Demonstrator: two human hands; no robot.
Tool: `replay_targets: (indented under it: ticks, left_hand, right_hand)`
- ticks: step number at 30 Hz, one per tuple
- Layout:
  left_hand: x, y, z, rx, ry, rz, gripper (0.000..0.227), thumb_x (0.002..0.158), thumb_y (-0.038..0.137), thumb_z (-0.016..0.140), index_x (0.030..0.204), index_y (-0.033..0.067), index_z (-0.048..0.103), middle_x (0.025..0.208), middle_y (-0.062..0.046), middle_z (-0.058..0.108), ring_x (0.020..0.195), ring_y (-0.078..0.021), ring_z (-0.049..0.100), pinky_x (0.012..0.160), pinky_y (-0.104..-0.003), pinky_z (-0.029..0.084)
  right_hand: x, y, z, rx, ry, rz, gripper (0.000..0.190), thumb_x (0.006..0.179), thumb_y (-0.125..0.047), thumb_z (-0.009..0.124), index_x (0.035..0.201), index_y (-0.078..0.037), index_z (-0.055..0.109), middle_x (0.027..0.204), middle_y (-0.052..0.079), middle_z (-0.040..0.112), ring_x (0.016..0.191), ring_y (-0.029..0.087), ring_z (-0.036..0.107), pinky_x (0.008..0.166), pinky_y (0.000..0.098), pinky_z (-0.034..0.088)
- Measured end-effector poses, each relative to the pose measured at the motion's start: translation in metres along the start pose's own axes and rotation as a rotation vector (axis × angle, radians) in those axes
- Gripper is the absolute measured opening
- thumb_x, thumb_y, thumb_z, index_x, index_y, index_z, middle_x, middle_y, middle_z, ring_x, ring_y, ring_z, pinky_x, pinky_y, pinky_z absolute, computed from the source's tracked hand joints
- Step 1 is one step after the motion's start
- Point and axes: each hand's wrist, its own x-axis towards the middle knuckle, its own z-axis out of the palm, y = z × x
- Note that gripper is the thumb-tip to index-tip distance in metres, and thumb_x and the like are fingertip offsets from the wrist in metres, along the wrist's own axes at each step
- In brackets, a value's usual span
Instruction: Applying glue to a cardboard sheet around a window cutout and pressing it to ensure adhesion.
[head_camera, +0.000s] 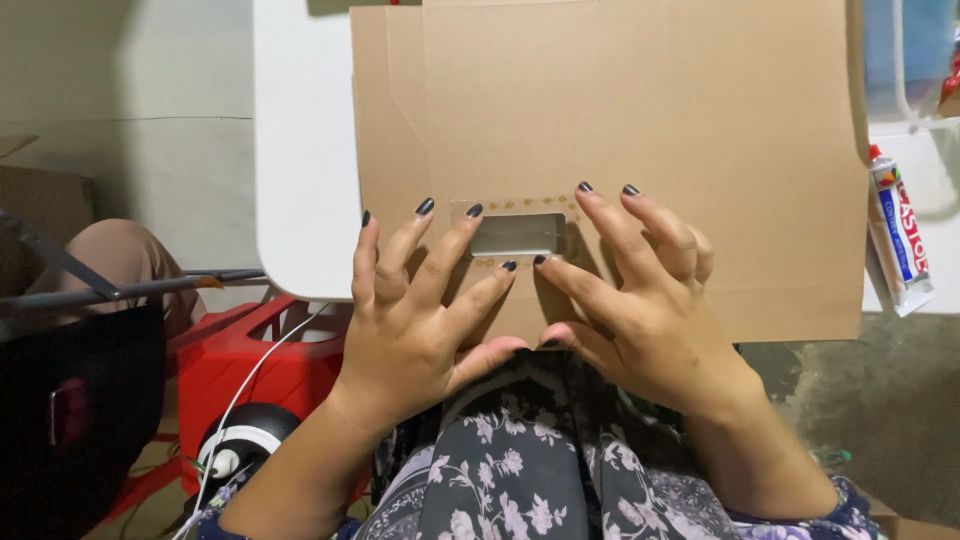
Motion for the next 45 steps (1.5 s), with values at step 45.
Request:
replay_targets:
  ticks: [45]
  left_hand:
    - [0.015, 0.014, -0.002, -0.078, 0.099, -0.290, 0.012, 0.091, 0.025, 0.076, 0.098, 0.0150, 0.074, 0.135, -0.015, 0.065, 0.126, -0.0429, 0.058, 0.112, -0.067, 0.037]
  right_hand:
    - [0.003, 0.011, -0.007, -0.023, -0.202, 0.203, 0.064, 0.093, -0.066, 0.054, 0.139, -0.022, 0.059, 0.160, 0.014, 0.040, 0.143, 0.035, 0.035, 0.106, 0.0530, 0.033]
